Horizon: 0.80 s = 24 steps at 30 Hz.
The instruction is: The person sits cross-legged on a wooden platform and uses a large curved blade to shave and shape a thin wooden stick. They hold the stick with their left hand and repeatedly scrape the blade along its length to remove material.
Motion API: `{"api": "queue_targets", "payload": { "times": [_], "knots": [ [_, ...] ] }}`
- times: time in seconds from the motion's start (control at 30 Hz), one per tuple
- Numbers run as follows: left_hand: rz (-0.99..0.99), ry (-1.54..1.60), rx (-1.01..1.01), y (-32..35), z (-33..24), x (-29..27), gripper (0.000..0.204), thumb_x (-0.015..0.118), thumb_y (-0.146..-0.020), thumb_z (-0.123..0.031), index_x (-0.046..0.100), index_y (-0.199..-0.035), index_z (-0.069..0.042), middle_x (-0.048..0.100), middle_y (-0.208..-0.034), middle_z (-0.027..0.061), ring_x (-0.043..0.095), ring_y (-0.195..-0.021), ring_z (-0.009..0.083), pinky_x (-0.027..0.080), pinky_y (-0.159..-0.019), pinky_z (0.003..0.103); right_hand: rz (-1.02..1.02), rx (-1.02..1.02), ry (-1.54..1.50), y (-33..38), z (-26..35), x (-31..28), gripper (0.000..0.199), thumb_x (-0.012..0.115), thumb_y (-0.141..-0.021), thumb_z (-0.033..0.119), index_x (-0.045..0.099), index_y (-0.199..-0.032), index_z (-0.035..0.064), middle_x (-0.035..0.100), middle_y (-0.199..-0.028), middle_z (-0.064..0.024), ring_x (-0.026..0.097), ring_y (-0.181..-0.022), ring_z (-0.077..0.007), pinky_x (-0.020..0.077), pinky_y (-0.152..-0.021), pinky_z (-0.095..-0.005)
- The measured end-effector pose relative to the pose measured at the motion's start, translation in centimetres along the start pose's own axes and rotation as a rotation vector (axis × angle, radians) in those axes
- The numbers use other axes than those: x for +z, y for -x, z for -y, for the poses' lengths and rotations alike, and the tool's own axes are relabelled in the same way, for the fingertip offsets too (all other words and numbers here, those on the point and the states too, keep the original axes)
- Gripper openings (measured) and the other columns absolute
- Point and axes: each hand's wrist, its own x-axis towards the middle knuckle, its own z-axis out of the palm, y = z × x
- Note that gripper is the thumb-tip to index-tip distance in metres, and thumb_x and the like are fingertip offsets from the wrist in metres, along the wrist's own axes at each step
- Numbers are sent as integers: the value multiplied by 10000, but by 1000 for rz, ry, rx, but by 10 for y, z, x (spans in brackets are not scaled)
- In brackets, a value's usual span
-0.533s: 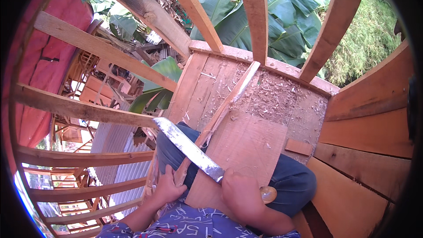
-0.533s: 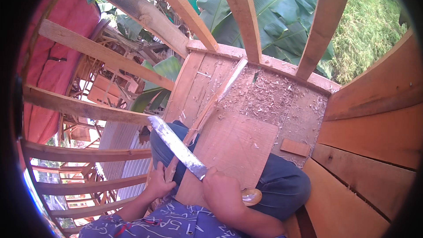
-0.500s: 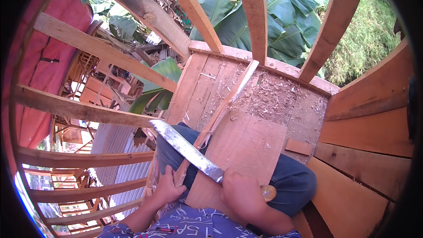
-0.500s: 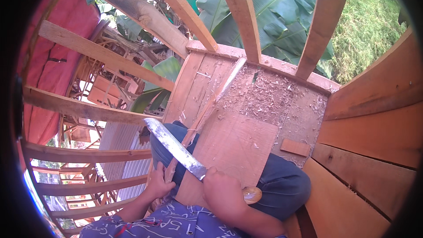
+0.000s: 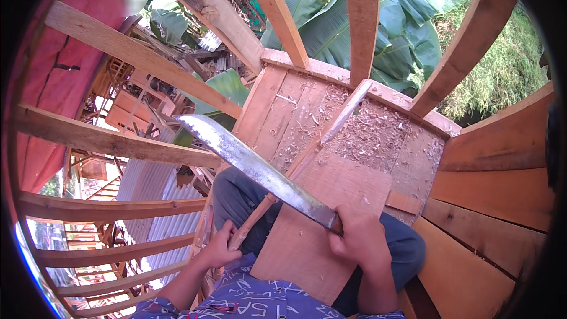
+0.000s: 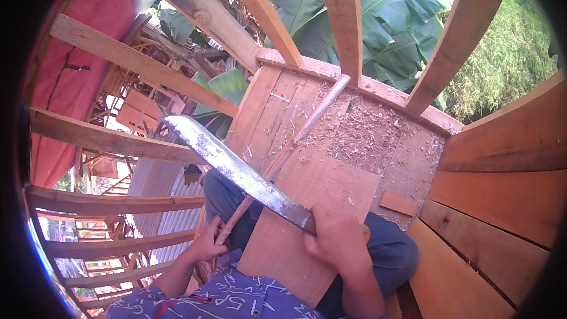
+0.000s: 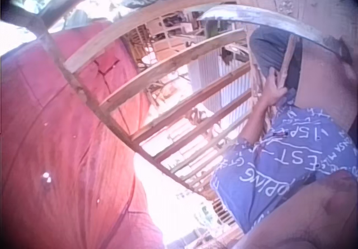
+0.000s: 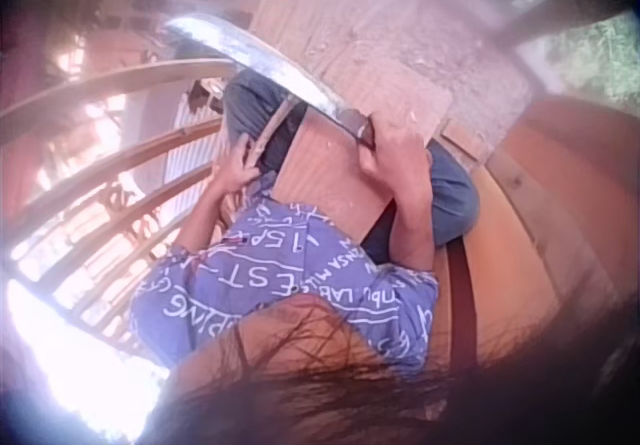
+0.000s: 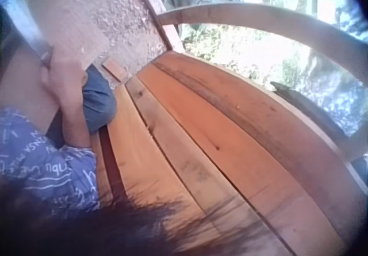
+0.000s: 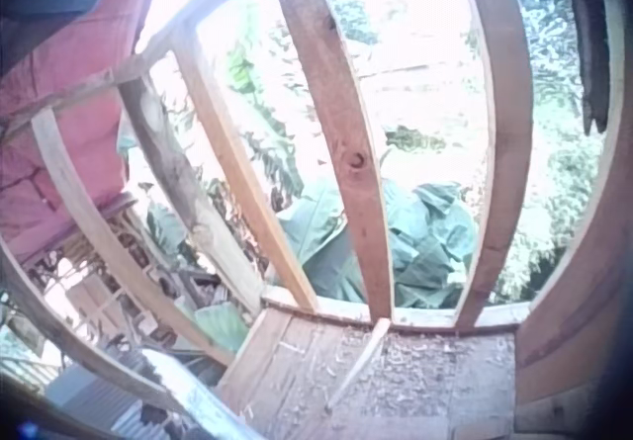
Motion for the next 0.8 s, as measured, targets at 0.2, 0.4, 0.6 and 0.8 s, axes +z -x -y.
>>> {"api": "queue_targets", "payload": {
  "times": [0.2, 0.4, 0.6, 0.8],
  "knots": [
    [194, 281, -36, -4, 9, -13, 510, 649, -612, -50, 350, -1025, -58, 481, -767, 42, 483, -715, 111, 402, -641, 258, -206, 36, 83, -5, -19, 5, 251, 674, -628, 164, 601, -841, 53, 599, -645, -159, 606, -599, -356, 474, -535, -431],
    [255, 422, -15, -6, 19, -18, 501, 637, -618, -29, 350, -1028, -60, 473, -766, 35, 477, -718, 111, 405, -658, 254, -230, -75, 164, -11, -10, 16, 264, 672, -563, 153, 602, -804, 69, 603, -657, -118, 601, -577, -323, 460, -517, -418],
    [273, 386, -91, -6, 0, -18, 504, 641, -616, -28, 354, -1029, -60, 472, -770, 36, 466, -710, 107, 389, -634, 253, -450, 108, 228, -10, -33, -1, 222, 647, -514, 148, 575, -707, 64, 567, -583, -111, 580, -527, -309, 441, -486, -398],
    [235, 356, -7, -8, 18, -16, 487, 639, -626, -61, 364, -1028, -57, 487, -772, 35, 472, -719, 108, 399, -640, 258, -276, 5, 194, -15, -15, 20, 221, 632, -510, 156, 581, -691, 40, 570, -606, -150, 583, -553, -343, 441, -497, -401]
  ]
}}
